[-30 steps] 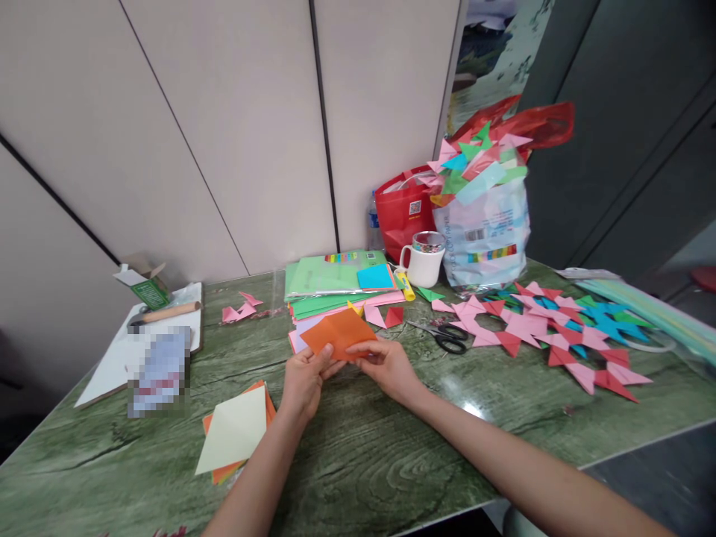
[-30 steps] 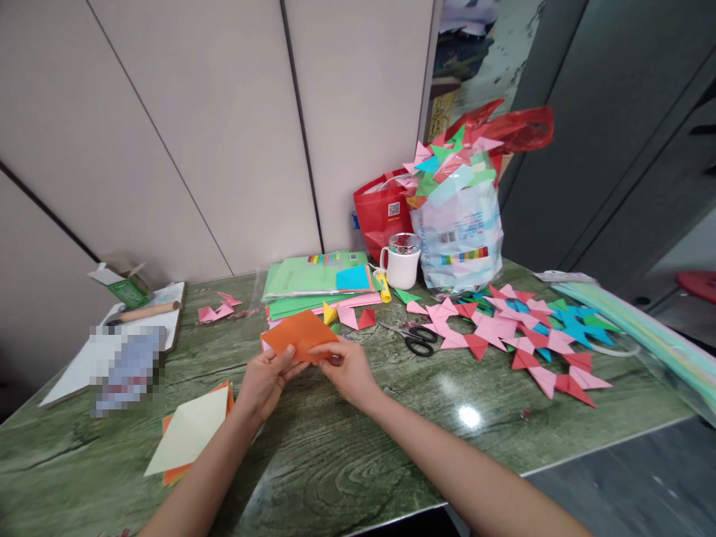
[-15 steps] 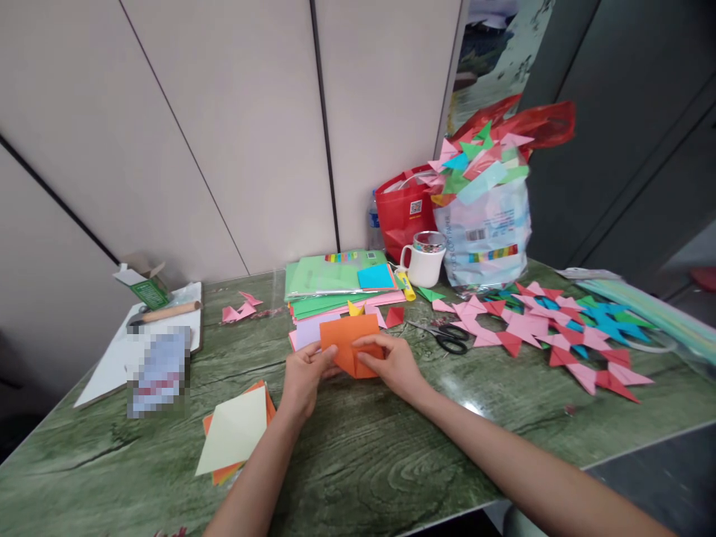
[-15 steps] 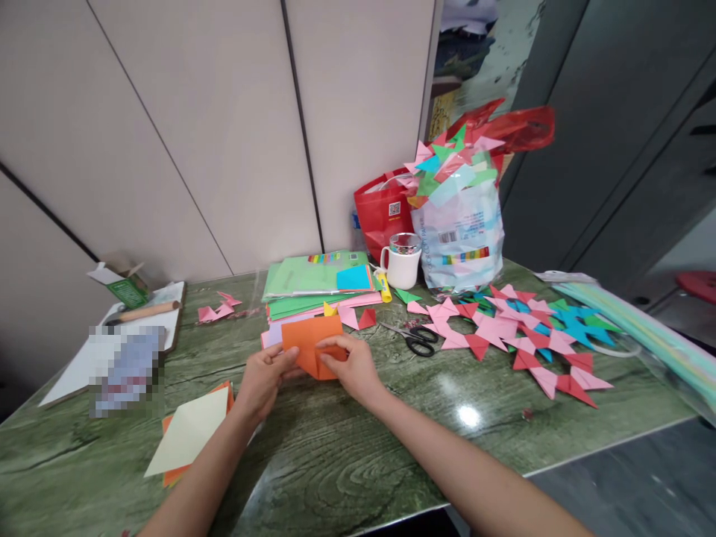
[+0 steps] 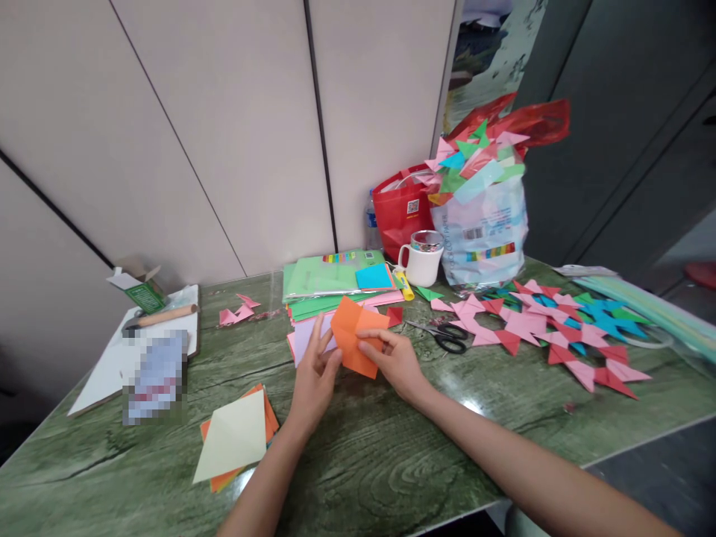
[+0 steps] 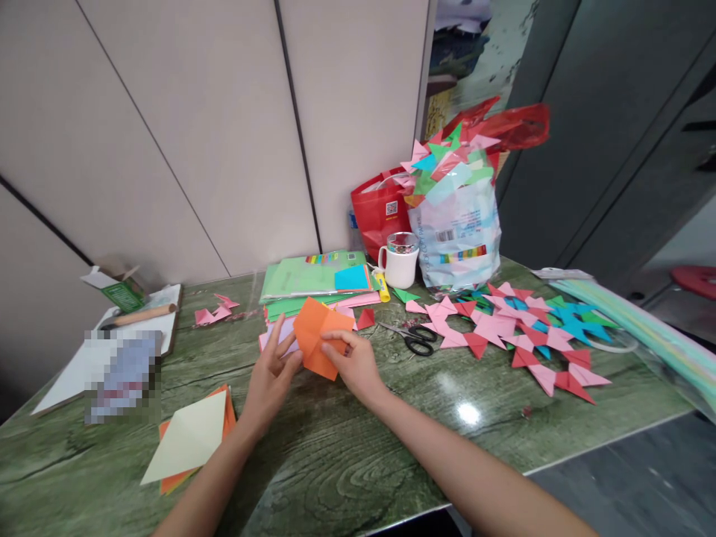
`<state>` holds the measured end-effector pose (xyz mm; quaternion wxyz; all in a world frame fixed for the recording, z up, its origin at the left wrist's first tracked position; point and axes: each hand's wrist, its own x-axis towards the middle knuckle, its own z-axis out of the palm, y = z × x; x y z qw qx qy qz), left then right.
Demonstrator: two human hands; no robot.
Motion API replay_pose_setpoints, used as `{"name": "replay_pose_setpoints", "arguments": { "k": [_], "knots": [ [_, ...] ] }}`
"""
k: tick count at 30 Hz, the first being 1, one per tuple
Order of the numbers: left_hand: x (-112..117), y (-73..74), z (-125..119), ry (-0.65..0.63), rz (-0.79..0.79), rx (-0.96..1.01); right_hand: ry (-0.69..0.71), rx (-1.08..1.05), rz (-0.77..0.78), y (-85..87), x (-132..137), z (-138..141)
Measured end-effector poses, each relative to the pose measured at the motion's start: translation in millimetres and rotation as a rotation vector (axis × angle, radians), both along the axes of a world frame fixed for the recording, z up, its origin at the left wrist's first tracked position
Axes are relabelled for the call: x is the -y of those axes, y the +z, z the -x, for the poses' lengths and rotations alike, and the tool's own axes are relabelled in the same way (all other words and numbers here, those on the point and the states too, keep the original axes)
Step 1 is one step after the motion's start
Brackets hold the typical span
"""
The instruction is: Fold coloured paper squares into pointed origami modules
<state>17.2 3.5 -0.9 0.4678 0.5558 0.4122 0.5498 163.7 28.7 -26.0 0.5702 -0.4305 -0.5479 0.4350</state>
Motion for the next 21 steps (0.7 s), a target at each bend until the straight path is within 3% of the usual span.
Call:
{"name": "replay_pose_setpoints", "arguments": {
  "k": [6,11,17,21],
  "knots": [
    [-5,-5.7,6,0.091,-0.022,-0.202,0.095,-0.009,-0.032,1.2,1,2],
    [-15,-17.7,12,0.168,0.064,0.034,0.237,0.033,-0.103,-2.3,1,1],
    [-14,-14.6,12,0.127,0.119,0.138,0.235,0.157,-0.162,5.9,5,0],
    [-10,-8.9,11,0.08,0.14,0.094,0.122,0.146,-0.136,9.4,3,0]
  ]
}}
